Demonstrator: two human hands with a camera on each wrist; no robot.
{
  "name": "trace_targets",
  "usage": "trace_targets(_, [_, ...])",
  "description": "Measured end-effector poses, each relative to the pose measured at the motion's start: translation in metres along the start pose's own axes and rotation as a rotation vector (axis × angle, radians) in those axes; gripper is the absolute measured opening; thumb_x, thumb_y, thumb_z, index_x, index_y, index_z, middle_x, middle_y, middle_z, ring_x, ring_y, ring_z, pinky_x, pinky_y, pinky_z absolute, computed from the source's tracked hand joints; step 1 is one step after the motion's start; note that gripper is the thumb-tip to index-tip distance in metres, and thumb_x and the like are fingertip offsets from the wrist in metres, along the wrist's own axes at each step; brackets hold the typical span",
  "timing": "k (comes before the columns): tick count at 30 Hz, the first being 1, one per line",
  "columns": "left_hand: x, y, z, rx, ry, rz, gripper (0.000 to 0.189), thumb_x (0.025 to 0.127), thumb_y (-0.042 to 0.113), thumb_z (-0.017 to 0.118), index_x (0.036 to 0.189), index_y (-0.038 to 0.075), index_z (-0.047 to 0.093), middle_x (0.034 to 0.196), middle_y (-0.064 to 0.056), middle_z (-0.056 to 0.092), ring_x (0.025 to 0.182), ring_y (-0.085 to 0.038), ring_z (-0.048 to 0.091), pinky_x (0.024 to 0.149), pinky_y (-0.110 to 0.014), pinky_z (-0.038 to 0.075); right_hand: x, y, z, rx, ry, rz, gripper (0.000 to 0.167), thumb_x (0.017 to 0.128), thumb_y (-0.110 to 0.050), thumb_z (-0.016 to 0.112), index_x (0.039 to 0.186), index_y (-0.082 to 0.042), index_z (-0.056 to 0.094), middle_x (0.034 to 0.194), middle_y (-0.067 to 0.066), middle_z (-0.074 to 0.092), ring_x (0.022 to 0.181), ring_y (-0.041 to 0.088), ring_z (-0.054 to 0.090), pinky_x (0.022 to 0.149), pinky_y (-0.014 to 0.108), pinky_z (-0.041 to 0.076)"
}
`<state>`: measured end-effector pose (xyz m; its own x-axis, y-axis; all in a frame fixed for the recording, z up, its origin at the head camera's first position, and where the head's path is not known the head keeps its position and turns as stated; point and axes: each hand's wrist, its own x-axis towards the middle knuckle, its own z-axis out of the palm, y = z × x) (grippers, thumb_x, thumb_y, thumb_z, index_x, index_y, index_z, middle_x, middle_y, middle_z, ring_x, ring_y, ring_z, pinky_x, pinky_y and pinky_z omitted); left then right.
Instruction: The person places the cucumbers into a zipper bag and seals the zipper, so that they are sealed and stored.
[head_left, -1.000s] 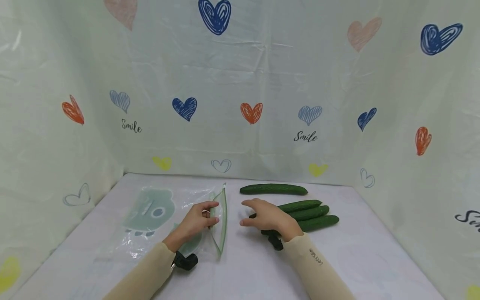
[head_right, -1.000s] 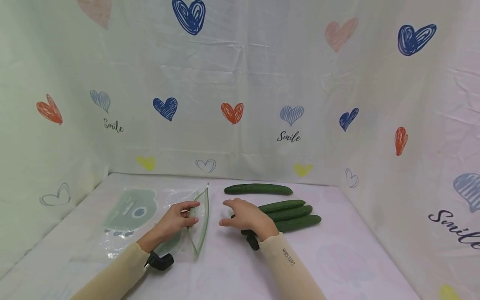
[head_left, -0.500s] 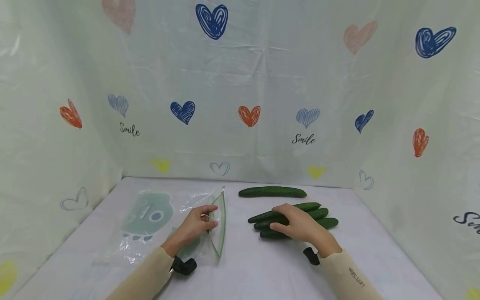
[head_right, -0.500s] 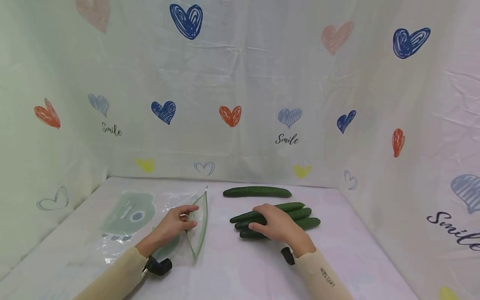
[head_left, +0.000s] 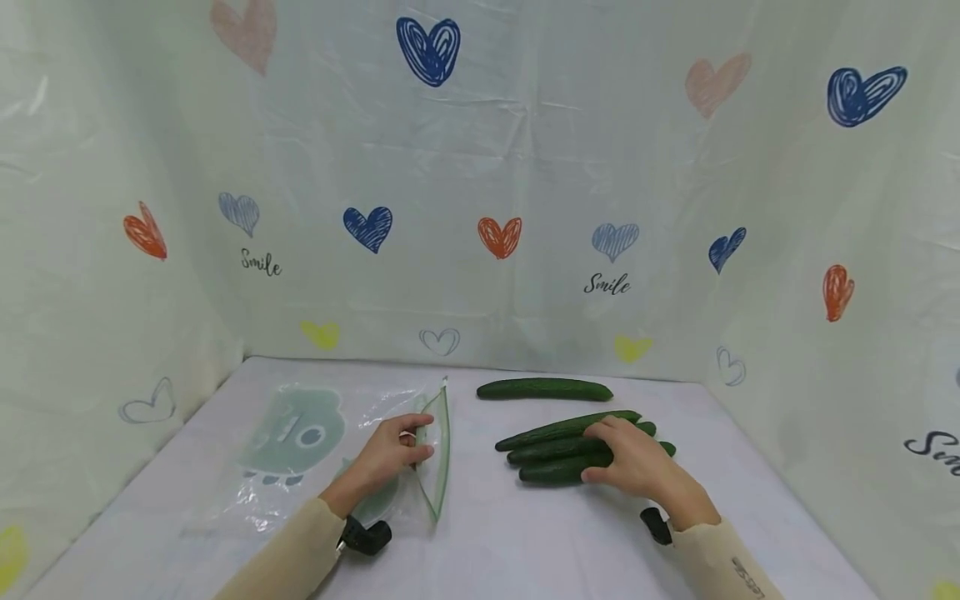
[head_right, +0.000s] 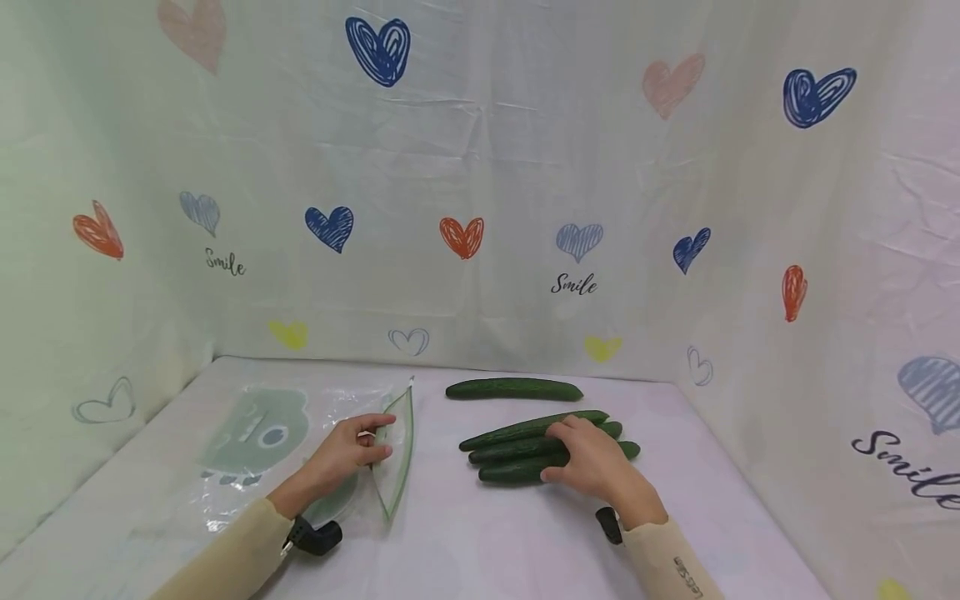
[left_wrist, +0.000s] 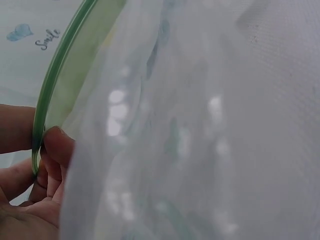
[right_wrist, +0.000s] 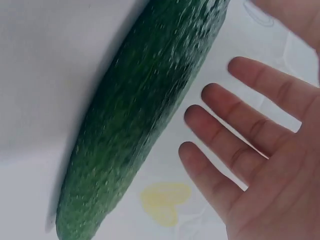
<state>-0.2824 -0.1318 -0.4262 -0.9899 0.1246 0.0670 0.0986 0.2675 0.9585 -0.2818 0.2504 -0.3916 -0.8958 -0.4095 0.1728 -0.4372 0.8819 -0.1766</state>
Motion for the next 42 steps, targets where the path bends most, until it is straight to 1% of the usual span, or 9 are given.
trace_targets(3, [-0.001, 0.0, 0.001, -0.004, 0.002, -0.002, 0.05, 0.081, -0.002, 0.071, 0.128, -0.002, 0.057, 0.084, -0.007, 0.047, 0.061, -0.015, 0.043, 0.054, -0.029, 0.043, -0.001, 0.003, 0.0, -0.008, -0.006, 0.001, 0.052, 0.07, -0.037, 0.083, 0.113, -0.014, 0.064, 0.113, 0.002, 0.058, 0.107, 0.026, 0.055, 0.087, 0.045, 0.046])
trace_targets(8, [0.0, 0.0, 0.001, 0.003, 0.017, -0.014, 0.05, 0.081, -0.003, 0.071, 0.128, -0.002, 0.057, 0.089, -0.009, 0.049, 0.063, -0.016, 0.044, 0.055, -0.029, 0.043, 0.001, 0.004, 0.002, -0.009, -0.041, -0.004, 0.049, 0.07, -0.031, 0.085, 0.112, -0.016, 0.065, 0.108, -0.001, 0.056, 0.102, 0.022, 0.055, 0.083, 0.042, 0.047])
trace_targets(11, [0.0, 0.0, 0.002, 0.01, 0.019, -0.021, 0.049, 0.081, -0.003, 0.07, 0.128, -0.001, 0.057, 0.091, -0.009, 0.05, 0.064, -0.016, 0.044, 0.055, -0.028, 0.043, 0.001, 0.006, 0.005, -0.026, -0.04, -0.004, 0.047, 0.07, -0.028, 0.085, 0.112, -0.017, 0.065, 0.106, -0.003, 0.054, 0.097, 0.018, 0.054, 0.079, 0.04, 0.047])
trace_targets(14, [0.0, 0.001, 0.002, 0.0, 0.015, -0.022, 0.049, 0.081, -0.004, 0.07, 0.128, -0.002, 0.057, 0.094, -0.01, 0.051, 0.064, -0.016, 0.044, 0.055, -0.028, 0.044, 0.001, 0.007, 0.007, -0.04, -0.034, 0.0, 0.044, 0.07, -0.028, 0.085, 0.108, -0.019, 0.066, 0.103, -0.005, 0.052, 0.094, 0.016, 0.052, 0.077, 0.038, 0.046])
trace_targets(20, [0.001, 0.001, 0.003, -0.005, 0.012, -0.02, 0.048, 0.081, -0.004, 0.07, 0.128, -0.002, 0.057, 0.096, -0.012, 0.051, 0.064, -0.016, 0.043, 0.056, -0.029, 0.044, -0.001, 0.007, 0.009, -0.03, -0.055, -0.002, 0.037, 0.07, -0.025, 0.085, 0.101, -0.019, 0.066, 0.096, -0.007, 0.051, 0.091, 0.016, 0.053, 0.076, 0.038, 0.046])
trace_targets(26, [0.0, 0.0, 0.003, -0.002, 0.019, -0.019, 0.048, 0.081, -0.004, 0.07, 0.127, -0.002, 0.058, 0.099, -0.012, 0.051, 0.065, -0.016, 0.044, 0.055, -0.029, 0.044, -0.002, 0.006, 0.009, -0.035, -0.064, -0.047, 0.036, 0.071, -0.022, 0.084, 0.101, -0.017, 0.067, 0.096, -0.007, 0.053, 0.095, 0.019, 0.055, 0.081, 0.04, 0.047])
trace_targets(33, [-0.002, 0.001, 0.002, -0.004, 0.017, -0.016, 0.048, 0.081, -0.003, 0.07, 0.127, -0.002, 0.058, 0.099, -0.011, 0.05, 0.065, -0.016, 0.044, 0.055, -0.03, 0.045, -0.002, 0.005, 0.01, -0.071, -0.049, -0.085, 0.033, 0.072, -0.023, 0.083, 0.1, -0.018, 0.066, 0.096, -0.007, 0.053, 0.094, 0.019, 0.056, 0.079, 0.04, 0.047])
trace_targets(39, [-0.003, 0.002, 0.002, -0.01, 0.011, -0.008, 0.048, 0.081, -0.003, 0.07, 0.127, -0.003, 0.057, 0.098, -0.01, 0.049, 0.064, -0.016, 0.042, 0.055, -0.03, 0.044, -0.002, 0.001, 0.011, -0.066, -0.061, -0.104, 0.033, 0.076, -0.028, 0.081, 0.103, -0.017, 0.066, 0.099, -0.007, 0.054, 0.094, 0.017, 0.056, 0.079, 0.038, 0.048])
trace_targets(42, [-0.002, 0.002, 0.002, -0.012, 0.008, -0.003, 0.048, 0.081, -0.003, 0.07, 0.127, -0.003, 0.057, 0.099, -0.01, 0.05, 0.064, -0.016, 0.043, 0.055, -0.03, 0.045, -0.001, -0.003, 0.012, -0.065, -0.057, -0.134, 0.032, 0.078, -0.03, 0.079, 0.103, -0.017, 0.066, 0.099, -0.007, 0.054, 0.093, 0.016, 0.056, 0.078, 0.037, 0.048])
